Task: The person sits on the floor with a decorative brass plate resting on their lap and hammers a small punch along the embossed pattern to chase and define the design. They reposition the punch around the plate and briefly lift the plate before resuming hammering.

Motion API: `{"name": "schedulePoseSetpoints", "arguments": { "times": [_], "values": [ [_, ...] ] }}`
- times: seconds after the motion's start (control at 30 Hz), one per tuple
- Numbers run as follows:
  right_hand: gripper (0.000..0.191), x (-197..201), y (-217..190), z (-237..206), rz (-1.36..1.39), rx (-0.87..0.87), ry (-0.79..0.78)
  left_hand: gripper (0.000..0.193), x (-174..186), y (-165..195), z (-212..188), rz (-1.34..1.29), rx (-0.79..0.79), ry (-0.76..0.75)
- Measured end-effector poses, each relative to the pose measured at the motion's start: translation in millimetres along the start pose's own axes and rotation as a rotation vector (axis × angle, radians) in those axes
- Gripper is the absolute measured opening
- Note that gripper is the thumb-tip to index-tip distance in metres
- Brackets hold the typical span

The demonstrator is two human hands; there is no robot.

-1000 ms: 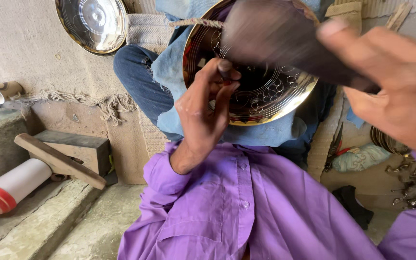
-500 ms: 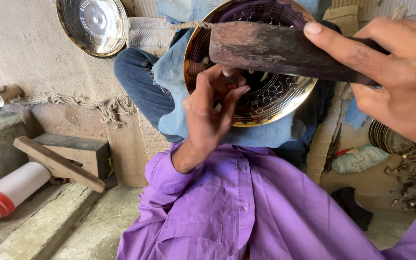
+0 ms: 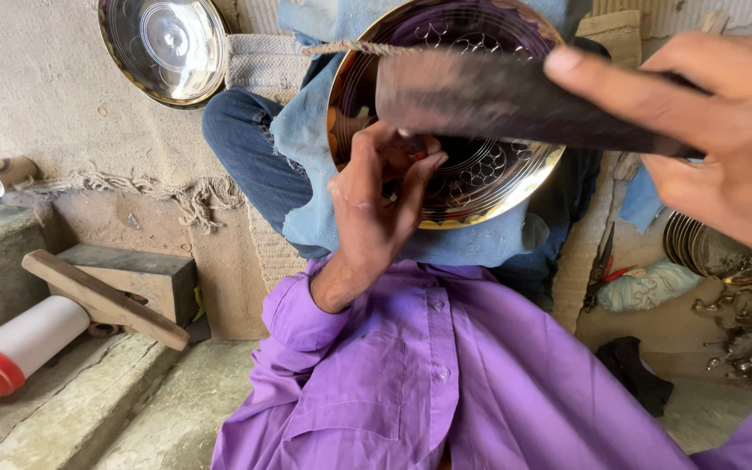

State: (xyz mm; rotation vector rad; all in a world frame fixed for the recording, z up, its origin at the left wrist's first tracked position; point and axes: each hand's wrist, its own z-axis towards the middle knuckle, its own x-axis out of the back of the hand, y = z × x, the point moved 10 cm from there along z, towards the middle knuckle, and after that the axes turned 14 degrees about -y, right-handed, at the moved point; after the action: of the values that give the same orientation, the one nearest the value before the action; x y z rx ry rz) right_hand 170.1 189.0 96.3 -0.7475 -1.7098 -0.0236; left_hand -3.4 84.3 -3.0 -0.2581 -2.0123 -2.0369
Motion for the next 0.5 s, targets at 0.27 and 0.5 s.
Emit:
{"name": "schedulePoseSetpoints", "arguments": {
  "times": [0.27, 0.5],
  "values": [
    [0.077, -10.5, 16.8, -7.2, 0.212, -0.055, 0.024, 0.04, -8.5, 7.7, 15.9, -0.053, -0.063, -0.177],
    [0.083, -30.2, 18.3, -36.7, 0.239, -0.174, 0.122, 0.044, -13.0, 22.7, 28.1, -0.042, -0.194, -0.37]
  ]
}}
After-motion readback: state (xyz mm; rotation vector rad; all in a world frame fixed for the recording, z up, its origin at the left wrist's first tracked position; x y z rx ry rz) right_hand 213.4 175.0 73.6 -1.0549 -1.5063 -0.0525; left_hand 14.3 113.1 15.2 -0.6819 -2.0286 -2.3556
